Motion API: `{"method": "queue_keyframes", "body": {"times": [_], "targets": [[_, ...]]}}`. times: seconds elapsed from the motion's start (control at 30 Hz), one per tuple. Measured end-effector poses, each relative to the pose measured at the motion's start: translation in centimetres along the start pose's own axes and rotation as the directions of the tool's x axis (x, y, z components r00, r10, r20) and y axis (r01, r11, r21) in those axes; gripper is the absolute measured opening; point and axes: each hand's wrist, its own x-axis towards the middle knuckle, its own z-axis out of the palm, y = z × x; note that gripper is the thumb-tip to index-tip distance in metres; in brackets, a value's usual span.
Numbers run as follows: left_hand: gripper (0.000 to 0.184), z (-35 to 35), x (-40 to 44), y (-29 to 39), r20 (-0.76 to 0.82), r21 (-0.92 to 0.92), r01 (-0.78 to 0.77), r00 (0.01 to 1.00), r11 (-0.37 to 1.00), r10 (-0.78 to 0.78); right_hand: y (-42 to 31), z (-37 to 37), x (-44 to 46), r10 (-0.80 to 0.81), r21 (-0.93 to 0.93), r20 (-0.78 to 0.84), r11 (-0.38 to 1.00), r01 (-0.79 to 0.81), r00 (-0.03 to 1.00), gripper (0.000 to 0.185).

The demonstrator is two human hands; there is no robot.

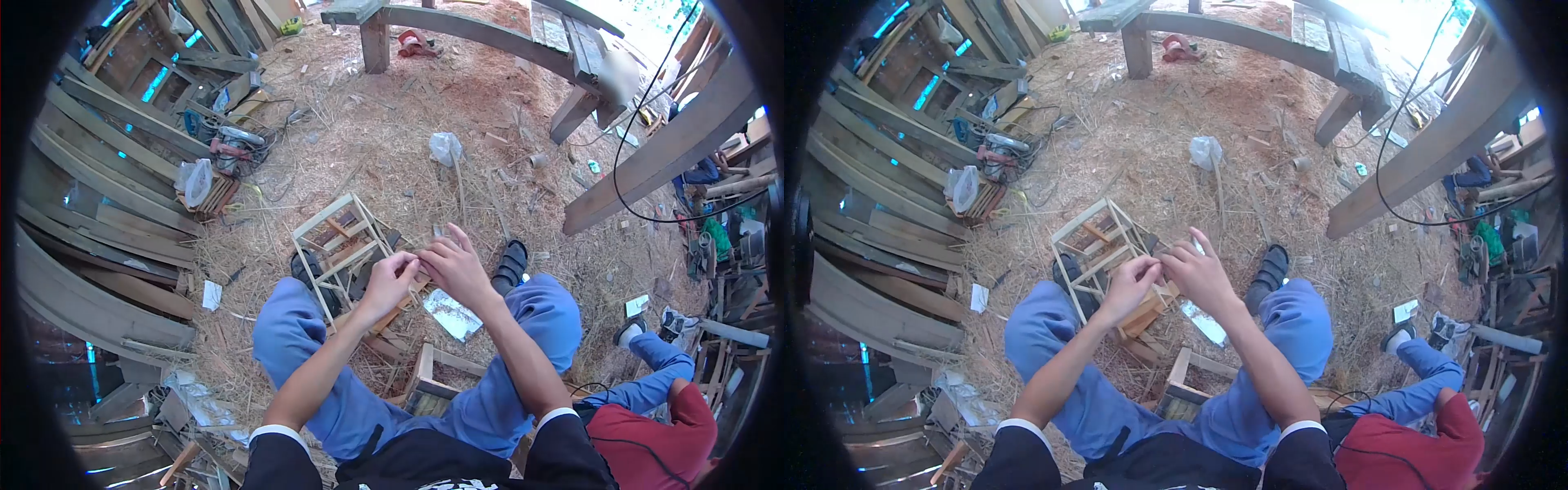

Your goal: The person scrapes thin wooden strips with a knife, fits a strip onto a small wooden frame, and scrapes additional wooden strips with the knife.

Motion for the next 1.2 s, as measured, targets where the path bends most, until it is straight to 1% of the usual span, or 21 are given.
{"method": "queue_keyframes", "body": {"times": [0.03,0.13,0.17,0.27,0.3,0.37,0.4,0.43,0.47,0.53,0.63,0.73,0.77,0.87,0.9,1.0,1.03,1.1,1.13,1.2], "targets": [[0.020,0.1,-0.3,0.4,-0.020,0.069,-0.032,0.999,0.997,0.033,0.1,-0.1,-0.1,0.019,0.033,-0.016,0.999,-0.018,1.000,0.013],[0.020,-0.4,-1.2,2.1,0.021,0.319,-0.054,0.999,0.946,0.049,1.2,-1.7,-0.8,0.079,0.103,0.072,0.991,-0.086,0.994,0.012],[0.018,-0.5,-1.8,3.0,-0.007,0.452,-0.091,0.994,0.887,0.105,2.0,-1.9,-1.2,0.057,0.089,0.003,0.994,-0.057,0.998,0.010],[0.018,-1.5,-2.7,1.5,-0.026,0.548,-0.159,0.978,0.821,0.207,3.1,-2.8,-2.6,0.144,0.091,-0.024,0.986,-0.141,0.989,0.008],[0.018,-1.5,-3.2,1.5,-0.026,0.561,-0.154,0.979,0.813,0.203,2.7,-3.3,-3.0,0.165,0.069,-0.019,0.984,-0.164,0.986,0.008],[0.018,-1.5,-4.0,1.4,-0.026,0.588,-0.143,0.981,0.796,0.195,1.3,-2.8,-3.6,0.065,0.036,-0.079,0.997,-0.062,0.995,0.009],[0.018,-1.2,-4.4,1.4,0.000,0.591,-0.188,0.972,0.784,0.233,0.3,-2.6,-3.7,0.014,0.017,-0.106,1.000,-0.012,0.994,0.009],[0.018,-0.8,-4.7,1.4,0.028,0.593,-0.233,0.963,0.771,0.269,-0.7,-2.5,-3.9,-0.015,0.082,0.017,0.997,0.014,1.000,0.010],[0.018,-0.4,-5.0,1.5,0.060,0.591,-0.279,0.951,0.757,0.304,-1.4,-2.2,-3.8,-0.018,0.087,0.052,0.996,0.013,0.998,0.010],[0.017,-0.4,-5.3,2.2,0.038,0.587,-0.243,0.961,0.772,0.274,-2.0,-2.0,-3.5,-0.020,0.094,0.123,0.996,0.009,0.992,0.009],[0.018,-2.6,-5.5,2.9,0.004,0.564,-0.202,0.970,0.801,0.242,-0.7,-2.9,-3.2,0.038,0.080,0.026,0.996,-0.040,0.999,0.009],[0.017,-4.7,-5.3,2.8,-0.101,0.489,-0.128,0.974,0.863,0.202,0.6,-3.3,-3.2,0.082,0.081,-0.039,0.994,-0.079,0.996,0.011],[0.016,-5.3,-5.2,2.4,-0.161,0.461,-0.086,0.971,0.883,0.178,0.9,-3.3,-3.4,0.096,0.080,-0.049,0.993,-0.092,0.994,0.011],[0.016,-6.7,-5.1,1.0,-0.198,0.417,-0.097,0.961,0.904,0.195,0.4,-3.2,-3.0,0.123,0.101,-0.062,0.988,-0.116,0.991,0.011],[0.018,-6.4,-5.7,1.7,-0.217,0.421,-0.124,0.948,0.898,0.233,0.1,-3.0,-2.8,0.130,0.115,-0.061,0.986,-0.123,0.990,0.010],[0.018,-5.9,-6.7,1.2,-0.181,0.453,-0.082,0.966,0.888,0.182,-1.0,-1.8,-2.5,0.156,0.182,-0.028,0.972,-0.149,0.987,0.011],[0.019,-5.8,-6.7,0.4,-0.180,0.471,-0.110,0.959,0.875,0.218,-1.3,-1.3,-2.5,0.203,0.246,0.029,0.948,-0.204,0.979,0.012],[0.019,-5.8,-6.9,0.1,-0.191,0.530,-0.019,0.971,0.848,0.141,-1.6,-0.3,-2.4,0.285,0.351,0.142,0.881,-0.318,0.948,0.013],[0.019,-5.8,-6.9,0.1,-0.198,0.558,0.024,0.975,0.829,0.104,-1.5,0.5,-2.3,0.310,0.368,0.172,0.860,-0.353,0.935,0.014],[0.025,-6.2,-6.8,-1.8,-0.185,0.600,-0.001,0.973,0.800,0.140,-1.2,2.5,-2.2,0.353,0.399,0.236,0.814,-0.421,0.906,0.017]]}}
